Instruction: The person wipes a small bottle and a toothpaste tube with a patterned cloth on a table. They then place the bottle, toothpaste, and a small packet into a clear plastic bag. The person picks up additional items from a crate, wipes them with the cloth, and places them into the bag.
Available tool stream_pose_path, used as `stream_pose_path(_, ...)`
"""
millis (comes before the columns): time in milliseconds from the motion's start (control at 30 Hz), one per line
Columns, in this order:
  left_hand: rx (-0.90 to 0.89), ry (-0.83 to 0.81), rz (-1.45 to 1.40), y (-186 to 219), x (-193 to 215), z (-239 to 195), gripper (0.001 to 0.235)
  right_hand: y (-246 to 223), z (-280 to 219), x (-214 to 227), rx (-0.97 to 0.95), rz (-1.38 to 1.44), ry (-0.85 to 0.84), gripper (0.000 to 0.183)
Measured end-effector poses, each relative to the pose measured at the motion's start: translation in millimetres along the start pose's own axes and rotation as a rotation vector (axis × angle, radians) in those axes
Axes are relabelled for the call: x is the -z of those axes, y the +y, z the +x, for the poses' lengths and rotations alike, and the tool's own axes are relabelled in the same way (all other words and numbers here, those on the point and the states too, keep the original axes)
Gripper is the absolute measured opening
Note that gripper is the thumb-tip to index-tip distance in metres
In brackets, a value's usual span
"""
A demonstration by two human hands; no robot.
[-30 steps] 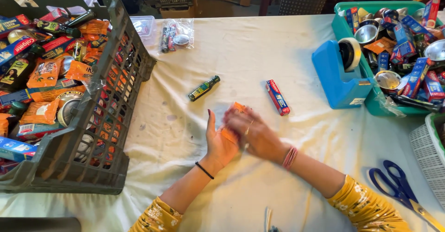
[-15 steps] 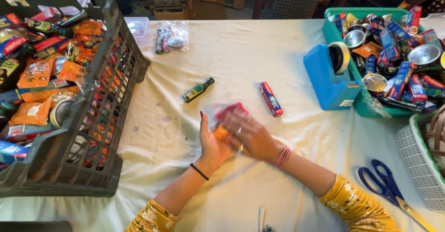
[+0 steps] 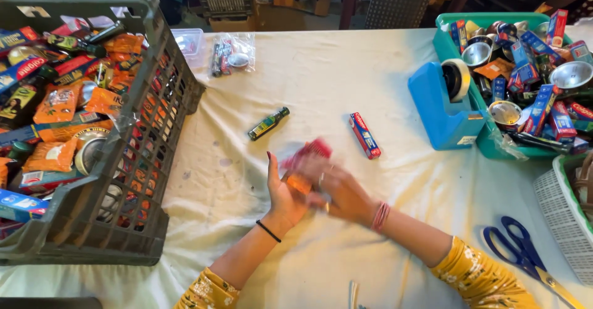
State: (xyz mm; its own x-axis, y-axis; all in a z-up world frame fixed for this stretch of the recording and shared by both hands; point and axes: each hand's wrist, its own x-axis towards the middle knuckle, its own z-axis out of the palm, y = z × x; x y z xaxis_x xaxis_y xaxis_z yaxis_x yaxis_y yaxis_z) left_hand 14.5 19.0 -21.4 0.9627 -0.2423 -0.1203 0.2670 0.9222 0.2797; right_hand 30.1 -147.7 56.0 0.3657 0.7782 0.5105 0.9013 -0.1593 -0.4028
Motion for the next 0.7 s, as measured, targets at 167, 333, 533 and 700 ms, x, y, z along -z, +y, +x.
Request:
stream_pose_path(167,0.014,-0.32,-0.235,-2.1,2.3,-4.7,0.086,-4.3,-5.6,-4.5,-0.134,-0.119,0.077,0.06)
stream_pose_path(333,-0.06,-0.297,-0.086,-9.8,57.0,13.9,0.092,6.4,-12.9,-5.7,-0.132,0.004,0.047,0.038)
stream_pose_path(533,-0.019,0.015,0.111,4.4,-32.5,-16.9,0.091,-15.0,-4.8,3.2,0.08,-0.072,0.02,0.038)
stream_pose_path(700,-0.025,0.082,0.01,-2.1,-5.8,-2.4,0.085,21.2,-10.1,1.3,-0.105,-0.035,0.094,0.037)
